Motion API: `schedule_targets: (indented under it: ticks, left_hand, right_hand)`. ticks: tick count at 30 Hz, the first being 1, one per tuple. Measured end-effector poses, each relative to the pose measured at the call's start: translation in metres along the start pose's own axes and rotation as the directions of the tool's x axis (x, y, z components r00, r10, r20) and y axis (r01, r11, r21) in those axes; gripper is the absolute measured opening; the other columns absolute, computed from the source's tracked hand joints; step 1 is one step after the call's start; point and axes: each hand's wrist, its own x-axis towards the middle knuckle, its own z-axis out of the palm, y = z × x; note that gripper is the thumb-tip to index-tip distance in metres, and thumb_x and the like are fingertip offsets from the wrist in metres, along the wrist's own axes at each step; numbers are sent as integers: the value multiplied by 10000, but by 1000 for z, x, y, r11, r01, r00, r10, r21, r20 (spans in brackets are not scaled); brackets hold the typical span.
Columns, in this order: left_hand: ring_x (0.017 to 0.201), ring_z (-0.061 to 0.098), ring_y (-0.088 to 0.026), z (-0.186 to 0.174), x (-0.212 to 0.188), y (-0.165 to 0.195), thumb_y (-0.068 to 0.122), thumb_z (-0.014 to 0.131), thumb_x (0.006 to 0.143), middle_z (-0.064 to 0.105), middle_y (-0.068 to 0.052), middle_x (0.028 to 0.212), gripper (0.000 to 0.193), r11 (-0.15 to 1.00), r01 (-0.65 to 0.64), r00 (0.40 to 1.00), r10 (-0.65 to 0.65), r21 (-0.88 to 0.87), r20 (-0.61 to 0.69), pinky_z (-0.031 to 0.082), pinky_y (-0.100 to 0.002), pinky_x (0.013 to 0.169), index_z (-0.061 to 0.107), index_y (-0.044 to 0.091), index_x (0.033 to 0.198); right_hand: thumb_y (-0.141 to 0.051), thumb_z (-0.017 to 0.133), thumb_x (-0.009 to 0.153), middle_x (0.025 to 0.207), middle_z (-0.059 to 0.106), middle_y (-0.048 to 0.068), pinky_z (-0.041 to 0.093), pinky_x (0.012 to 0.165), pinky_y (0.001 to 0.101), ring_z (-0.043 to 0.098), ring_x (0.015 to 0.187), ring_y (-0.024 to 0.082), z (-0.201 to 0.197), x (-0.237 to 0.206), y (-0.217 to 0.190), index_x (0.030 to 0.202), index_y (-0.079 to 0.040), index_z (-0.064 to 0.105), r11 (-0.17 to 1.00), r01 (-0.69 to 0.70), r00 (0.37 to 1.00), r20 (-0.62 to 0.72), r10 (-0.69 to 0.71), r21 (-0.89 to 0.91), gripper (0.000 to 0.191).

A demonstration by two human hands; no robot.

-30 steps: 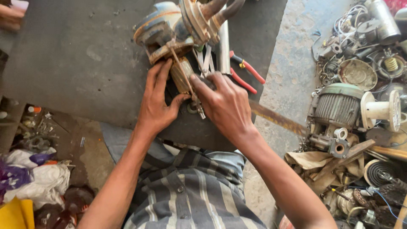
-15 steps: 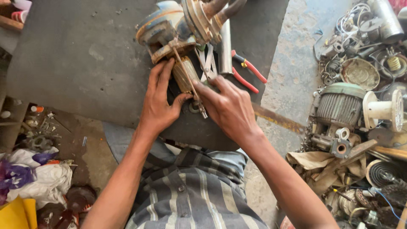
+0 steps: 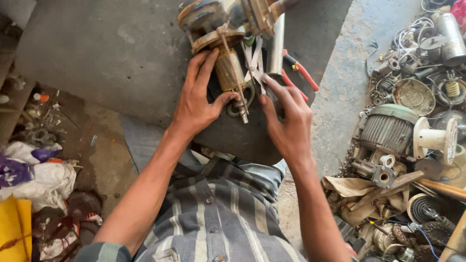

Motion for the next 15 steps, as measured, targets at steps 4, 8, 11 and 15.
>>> schedule_targets:
  ticks: [4,8,11,15]
  left_hand:
    - [1447,466,-406,4,-4,-7,248,888,897,406,-191,1544,896,998,-63,998,63,-4,-12,448,-464,1205,365,52,1597]
    - [1410,480,-421,-5,2,-10,179,825,939,422,-217,1518,779,994,-109,993,110,-15,30,457,-470,1163,397,11,1568]
    - [1273,638,-318,-34,20,-18,-16,610,970,608,-119,1349,421,998,-48,998,50,46,-40,548,-404,1096,630,102,1374]
    - [1225,690,-311,-80,27,-23,-40,581,1099,664,-136,1326,239,993,-46,996,54,109,-71,561,-389,1036,687,29,1302]
  right_hand:
    - [-85,742,966,928,647,86,469,633,308,549,679,134,0,-33,-10,1361,-96,683,978,-205,979,3,205,-37,400]
    - [-73,724,969,958,658,66,474,633,290,566,703,112,0,-47,-21,1360,-96,680,977,-213,977,-11,212,-33,394]
    - [-68,727,960,944,655,68,468,621,290,559,699,119,-2,-46,-24,1356,-95,686,972,-234,972,-19,233,-37,399]
    - [-70,726,974,951,674,68,484,644,285,577,722,109,5,-40,-24,1336,-88,691,974,-224,974,-3,224,29,364]
